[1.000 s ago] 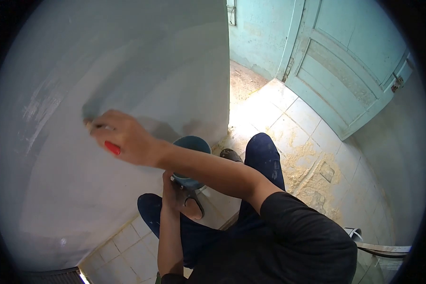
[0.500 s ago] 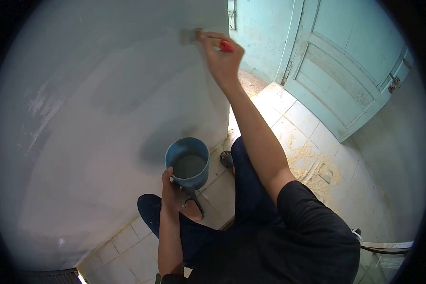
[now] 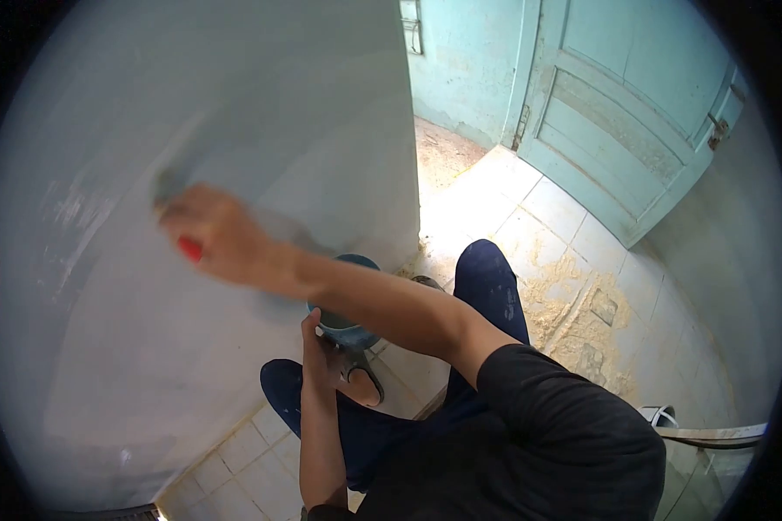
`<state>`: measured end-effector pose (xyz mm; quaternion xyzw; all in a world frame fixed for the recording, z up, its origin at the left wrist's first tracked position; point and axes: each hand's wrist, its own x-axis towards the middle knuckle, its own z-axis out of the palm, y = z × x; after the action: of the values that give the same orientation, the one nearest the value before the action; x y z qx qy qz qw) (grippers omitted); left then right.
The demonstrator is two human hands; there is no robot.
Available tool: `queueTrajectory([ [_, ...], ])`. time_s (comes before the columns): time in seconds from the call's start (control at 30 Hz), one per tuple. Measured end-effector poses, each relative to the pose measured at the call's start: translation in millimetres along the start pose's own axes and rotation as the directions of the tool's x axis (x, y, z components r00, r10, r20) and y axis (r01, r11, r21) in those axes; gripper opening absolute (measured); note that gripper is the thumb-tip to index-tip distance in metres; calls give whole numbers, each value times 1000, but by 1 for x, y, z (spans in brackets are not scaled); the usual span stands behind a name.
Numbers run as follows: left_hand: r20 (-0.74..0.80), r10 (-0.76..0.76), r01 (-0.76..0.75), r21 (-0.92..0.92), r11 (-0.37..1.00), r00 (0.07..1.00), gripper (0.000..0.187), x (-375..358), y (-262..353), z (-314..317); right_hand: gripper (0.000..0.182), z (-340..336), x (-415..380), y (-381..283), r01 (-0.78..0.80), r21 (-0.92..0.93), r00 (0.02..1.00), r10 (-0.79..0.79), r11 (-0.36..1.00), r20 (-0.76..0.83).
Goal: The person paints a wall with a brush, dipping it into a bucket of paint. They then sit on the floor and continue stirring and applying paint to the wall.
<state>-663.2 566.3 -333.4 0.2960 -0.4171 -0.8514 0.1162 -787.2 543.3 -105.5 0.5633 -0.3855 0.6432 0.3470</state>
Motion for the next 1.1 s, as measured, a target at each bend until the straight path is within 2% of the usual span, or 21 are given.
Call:
queueTrajectory([
  [0.03,-20,30,-30,22,999,999,97,-6,4,9,21,6,0,-9,-22,146,998,14,989,56],
  [0.07,-39,62,-61,42,997,997,99,-11,8,16,21,5,3,-9,-23,137,999,17,990,49],
  [0.13,-47,48,-46,55,997,998,100,-18,15,26,18,4,9,-9,-85,350,996,88,933,5],
  [0.17,-62,39,-36,59,998,997,100,-21,18,28,13,-4,11,4,-118,253,991,130,960,-33],
  [0.23,-51,32,-29,52,998,998,102,-18,15,21,3,-27,23,35,-230,317,942,292,920,-163],
  [0.3,-35,23,-21,41,999,999,104,-15,12,14,6,-71,36,65,-257,346,930,329,902,-167],
  [0.37,-21,34,-33,60,998,999,107,-15,10,10,11,-115,48,82,-236,279,925,303,931,-228],
  [0.43,-20,39,-38,63,997,999,108,-13,8,7,13,-154,52,92,-411,49,878,410,910,-247],
  [0.5,-22,49,-47,66,997,999,109,-11,5,4,13,-178,48,109,-417,-154,886,362,896,-291],
  [0.53,-64,23,-18,71,997,998,108,-9,2,2,13,-184,48,107,-412,-148,888,361,899,-284],
  [0.57,-105,-2,10,75,997,994,108,-6,1,-1,13,-188,47,104,-407,-130,863,333,904,-380],
  [0.6,-109,9,-2,67,998,994,108,-1,-1,-4,13,-187,48,101,-398,-110,828,304,911,-471],
  [0.63,-85,13,-10,35,999,996,105,2,-3,-8,13,-179,47,98,-393,-102,831,306,914,-464],
  [0.7,-63,20,-20,3,1000,998,104,3,-4,-11,8,-157,41,92,-340,-206,875,228,918,-426],
  [0.77,-49,26,-27,-11,1000,998,105,2,-3,-8,12,-112,30,90,-145,-353,953,35,924,-301],
  [0.83,-41,18,-19,-17,1000,999,106,10,-7,-15,25,-65,25,65,25,-455,992,-78,890,-98],
  [0.9,-32,12,-12,-22,1000,999,106,11,-8,-17,24,-24,24,37,32,-417,988,-90,908,-121],
  [0.97,-14,25,-25,-12,1000,1000,104,9,-7,-15,28,4,19,9,57,-257,996,-71,965,-46],
  [1.03,-29,33,-34,-19,999,999,103,13,-16,-17,24,37,10,-22,-17,-79,999,14,997,-28],
  [1.07,-43,51,-52,-27,998,998,102,15,-18,-17,24,41,9,-33,-16,-84,999,13,996,-30],
  [1.1,-39,52,-53,-24,998,998,102,16,-17,-14,21,44,9,-43,-54,103,998,50,993,41],
])
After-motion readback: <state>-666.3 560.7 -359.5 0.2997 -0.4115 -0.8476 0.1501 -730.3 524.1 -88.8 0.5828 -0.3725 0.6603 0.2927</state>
